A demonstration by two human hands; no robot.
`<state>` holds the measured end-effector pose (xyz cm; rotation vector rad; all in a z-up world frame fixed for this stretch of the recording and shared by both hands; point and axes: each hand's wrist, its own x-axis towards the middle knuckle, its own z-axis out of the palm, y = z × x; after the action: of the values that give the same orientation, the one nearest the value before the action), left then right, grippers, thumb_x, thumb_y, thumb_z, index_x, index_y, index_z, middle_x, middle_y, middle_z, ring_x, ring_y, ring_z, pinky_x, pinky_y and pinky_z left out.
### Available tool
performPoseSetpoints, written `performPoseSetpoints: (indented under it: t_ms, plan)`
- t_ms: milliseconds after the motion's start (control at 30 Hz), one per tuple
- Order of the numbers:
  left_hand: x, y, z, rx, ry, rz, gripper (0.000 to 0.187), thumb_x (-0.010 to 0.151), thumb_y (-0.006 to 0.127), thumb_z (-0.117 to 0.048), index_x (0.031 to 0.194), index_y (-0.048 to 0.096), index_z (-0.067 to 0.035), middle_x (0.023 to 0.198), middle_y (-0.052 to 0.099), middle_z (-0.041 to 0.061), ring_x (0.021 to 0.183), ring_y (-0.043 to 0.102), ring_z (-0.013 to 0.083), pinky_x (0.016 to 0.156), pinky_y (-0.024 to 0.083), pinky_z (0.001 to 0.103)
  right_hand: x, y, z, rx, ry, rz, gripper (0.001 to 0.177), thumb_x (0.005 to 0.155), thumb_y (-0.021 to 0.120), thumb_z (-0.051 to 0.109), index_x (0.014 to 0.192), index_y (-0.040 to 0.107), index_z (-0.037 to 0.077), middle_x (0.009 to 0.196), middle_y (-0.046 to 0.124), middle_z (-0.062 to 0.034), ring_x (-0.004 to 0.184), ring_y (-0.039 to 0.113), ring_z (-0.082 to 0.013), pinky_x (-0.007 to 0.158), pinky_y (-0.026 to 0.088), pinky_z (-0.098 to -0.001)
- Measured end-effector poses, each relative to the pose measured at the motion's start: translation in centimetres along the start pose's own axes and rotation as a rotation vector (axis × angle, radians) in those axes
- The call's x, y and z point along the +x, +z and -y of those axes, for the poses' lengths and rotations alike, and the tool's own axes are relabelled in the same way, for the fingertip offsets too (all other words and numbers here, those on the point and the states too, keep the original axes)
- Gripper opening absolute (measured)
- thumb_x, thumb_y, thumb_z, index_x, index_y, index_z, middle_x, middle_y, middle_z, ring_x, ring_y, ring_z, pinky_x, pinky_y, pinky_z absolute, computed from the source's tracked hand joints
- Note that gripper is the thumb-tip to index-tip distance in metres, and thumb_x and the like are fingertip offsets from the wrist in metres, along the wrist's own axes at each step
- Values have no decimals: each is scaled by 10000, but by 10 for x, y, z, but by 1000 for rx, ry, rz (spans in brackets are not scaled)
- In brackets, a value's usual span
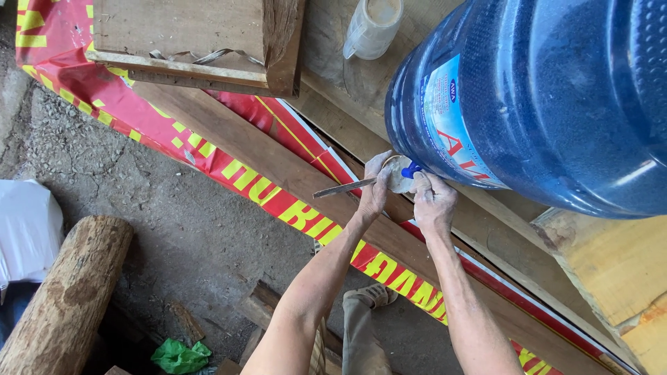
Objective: Sanding a wooden piece with a power tool and mixing a substance in a cup.
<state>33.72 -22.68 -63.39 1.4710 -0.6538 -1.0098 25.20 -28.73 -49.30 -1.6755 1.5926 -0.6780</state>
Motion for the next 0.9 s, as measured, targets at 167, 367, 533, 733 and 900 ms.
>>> performPoseSetpoints:
  t_ms: [167, 367, 533, 733, 900]
  plan:
    - [-4, -9, 2, 7, -11, 9, 489, 1060, 438, -338, 1506, 549, -173, 1420, 540, 263, 1387, 445, 469, 1219, 295, 566, -11, -15, 41, 98, 110, 104, 178, 950, 721, 171, 1047, 799, 44, 628, 655, -77, 659, 610, -156, 705, 556, -383]
    - [-47, -37, -30, -11, 33, 62, 480, 1082, 399, -296, 1504, 545, -121, 1431, 533, 262, 1399, 453, 441, 1211, 301, 551, -60, -38, 3, 100, 534, 137, 476, 1075, 569, 445, 1413, 635, 116, 1190, 704, -188, 1047, 651, -267, 884, 530, -423]
    - [-123, -58, -105, 56, 2, 173, 481, 1084, 403, -306, 1504, 538, -115, 1438, 523, 234, 1409, 454, 413, 1213, 304, 524, -107, -51, 23, 620, 1007, 281, 676, 997, 513, 587, 1519, 482, 159, 1450, 525, -183, 1203, 566, -335, 938, 524, -536]
    - [-212, -54, -271, 185, -68, 457, 558, 1063, 359, -387, 1495, 513, -69, 1454, 491, 257, 1397, 454, 472, 1191, 330, 553, -224, -89, -40, 1294, 1330, 355, 548, 914, 628, 577, 1242, 695, 143, 1202, 724, -169, 1047, 712, -369, 929, 580, -571]
    - [-274, -37, -339, 398, 41, 682, 580, 1052, 451, -450, 1521, 502, -111, 1476, 457, 243, 1370, 453, 506, 1147, 366, 584, -277, -179, -1, 1471, 1277, 290, 472, 905, 667, 461, 1171, 694, 72, 1069, 743, -239, 938, 743, -426, 822, 608, -622]
